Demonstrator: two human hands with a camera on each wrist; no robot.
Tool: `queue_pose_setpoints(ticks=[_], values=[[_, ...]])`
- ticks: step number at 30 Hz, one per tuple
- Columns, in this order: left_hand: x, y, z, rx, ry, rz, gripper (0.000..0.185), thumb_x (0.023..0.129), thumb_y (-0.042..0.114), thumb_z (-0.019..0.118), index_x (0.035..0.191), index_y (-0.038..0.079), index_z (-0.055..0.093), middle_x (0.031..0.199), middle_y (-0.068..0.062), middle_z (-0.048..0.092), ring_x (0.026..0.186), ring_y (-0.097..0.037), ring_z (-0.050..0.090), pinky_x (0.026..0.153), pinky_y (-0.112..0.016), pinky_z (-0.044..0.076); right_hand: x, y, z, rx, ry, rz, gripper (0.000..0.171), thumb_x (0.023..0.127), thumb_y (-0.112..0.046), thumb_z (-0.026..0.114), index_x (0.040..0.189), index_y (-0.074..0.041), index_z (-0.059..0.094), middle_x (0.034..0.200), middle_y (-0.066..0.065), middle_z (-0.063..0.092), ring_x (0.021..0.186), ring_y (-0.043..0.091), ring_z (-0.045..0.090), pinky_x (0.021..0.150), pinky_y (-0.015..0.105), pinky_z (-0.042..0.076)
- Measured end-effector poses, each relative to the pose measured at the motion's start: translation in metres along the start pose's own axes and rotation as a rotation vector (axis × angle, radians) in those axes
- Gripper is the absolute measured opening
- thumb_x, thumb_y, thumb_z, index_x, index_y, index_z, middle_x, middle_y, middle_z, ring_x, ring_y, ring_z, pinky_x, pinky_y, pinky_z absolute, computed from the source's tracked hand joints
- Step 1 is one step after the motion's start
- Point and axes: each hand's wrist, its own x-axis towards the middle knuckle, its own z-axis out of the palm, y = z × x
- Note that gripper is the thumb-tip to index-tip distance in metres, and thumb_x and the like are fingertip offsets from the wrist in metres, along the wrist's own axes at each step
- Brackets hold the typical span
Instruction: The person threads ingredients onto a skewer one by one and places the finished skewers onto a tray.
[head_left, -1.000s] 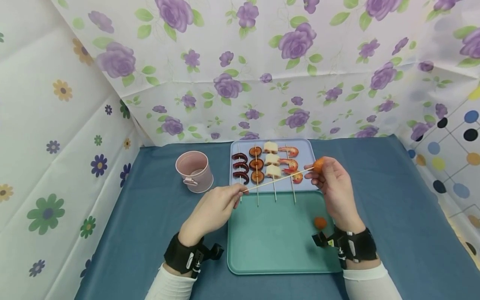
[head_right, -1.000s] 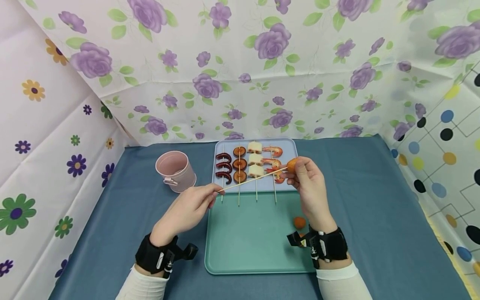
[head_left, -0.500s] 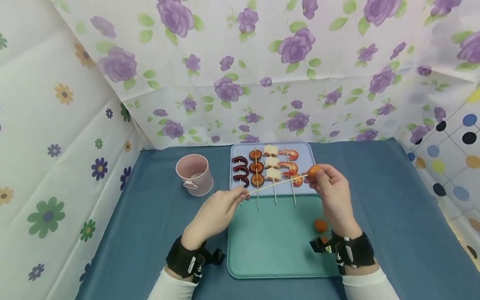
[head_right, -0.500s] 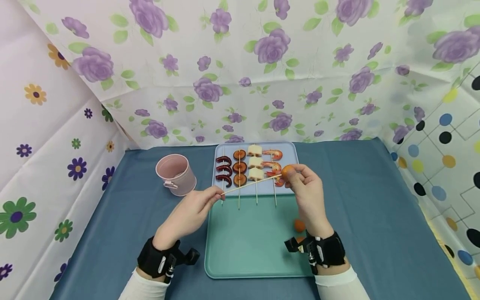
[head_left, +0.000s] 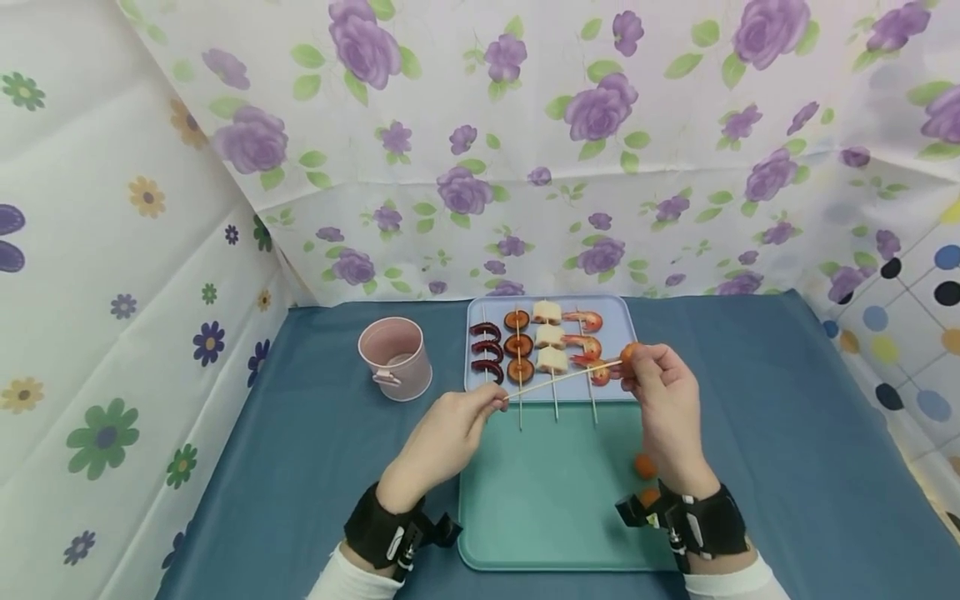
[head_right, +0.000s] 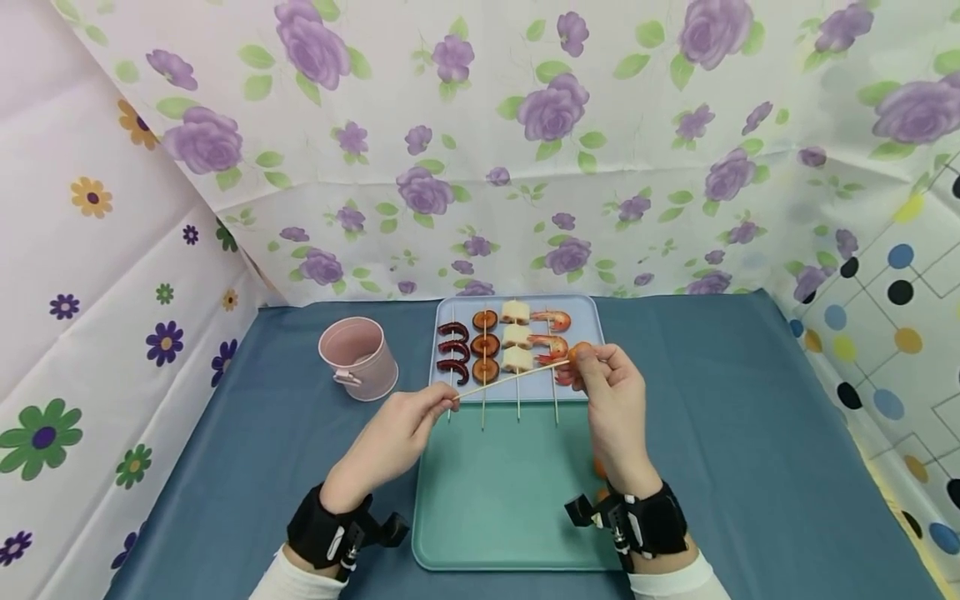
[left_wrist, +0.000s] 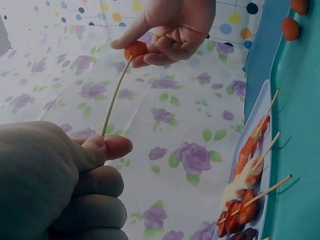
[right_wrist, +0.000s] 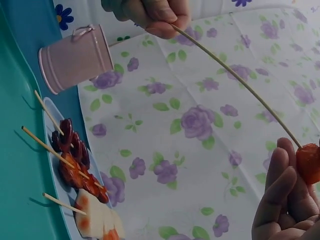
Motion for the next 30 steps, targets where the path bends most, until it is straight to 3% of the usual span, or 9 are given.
queue_pose_setpoints(ticks=[3,5,7,9,15,23,30], values=[[0.0,0.002,0.002,-0.014,-0.002,-0.004,0.015,0.112,0.01,0.057,0.113,0.013,0.072,0.104,-0.002,0.078,0.077,-0.012,0.067,0.067,-0.029,0.049,-0.001,-0.003,-0.002,-0.076,-0.022,-0.038,0.034,0.114,-0.029,0.054,0.123,0.001,0.067,0.105,0.005,0.073,0.096,0.02,0.067,0.083,0.024,0.054],[0.002,0.003,0.003,-0.039,-0.01,-0.016,0.015,0.112,0.012,0.057,0.112,0.012,0.072,0.1,-0.001,0.077,0.065,-0.009,0.054,0.062,-0.027,0.04,-0.002,-0.006,-0.002,-0.096,-0.064,-0.067,0.042,0.115,-0.033,0.047,0.138,-0.001,0.065,0.11,0.007,0.071,0.102,0.021,0.066,0.085,0.024,0.053],[0.004,0.003,0.003,-0.056,-0.009,-0.032,0.017,0.113,0.014,0.055,0.11,0.012,0.072,0.099,-0.002,0.076,0.061,-0.008,0.044,0.06,-0.027,0.035,-0.001,-0.007,-0.002,-0.083,-0.105,-0.087,0.049,0.116,-0.035,0.043,0.148,-0.002,0.06,0.116,0.008,0.07,0.108,0.022,0.063,0.088,0.024,0.052],[0.005,0.004,0.002,-0.06,-0.001,-0.044,0.019,0.114,0.015,0.054,0.108,0.011,0.072,0.098,-0.003,0.076,0.061,-0.008,0.041,0.061,-0.028,0.035,-0.001,-0.008,-0.001,-0.038,-0.139,-0.09,0.051,0.116,-0.034,0.042,0.152,0.0,0.056,0.119,0.009,0.067,0.11,0.023,0.061,0.089,0.025,0.052],[0.004,0.005,0.001,-0.071,-0.003,-0.02,0.017,0.112,0.011,0.057,0.103,0.013,0.071,0.091,0.0,0.073,0.067,-0.009,0.049,0.067,-0.029,0.045,-0.006,-0.009,0.003,0.033,-0.094,-0.058,0.05,0.115,-0.032,0.051,0.143,0.009,0.059,0.117,0.008,0.069,0.107,0.02,0.063,0.089,0.026,0.053],[0.001,0.006,0.003,-0.052,-0.012,-0.002,0.017,0.112,0.01,0.057,0.104,0.014,0.071,0.088,0.002,0.069,0.065,-0.008,0.045,0.064,-0.028,0.042,-0.02,-0.011,0.019,-0.214,-0.139,-0.057,0.038,0.115,-0.026,0.053,0.128,0.007,0.069,0.11,0.001,0.075,0.099,0.02,0.063,0.086,0.026,0.053],[-0.002,0.005,0.005,-0.04,-0.009,-0.019,0.017,0.112,0.012,0.057,0.099,0.015,0.068,0.079,0.005,0.061,0.061,-0.006,0.041,0.062,-0.028,0.041,-0.026,-0.012,0.023,-0.225,-0.099,-0.038,0.036,0.114,-0.023,0.058,0.124,0.008,0.071,0.102,0.002,0.075,0.094,0.02,0.063,0.082,0.025,0.052]])
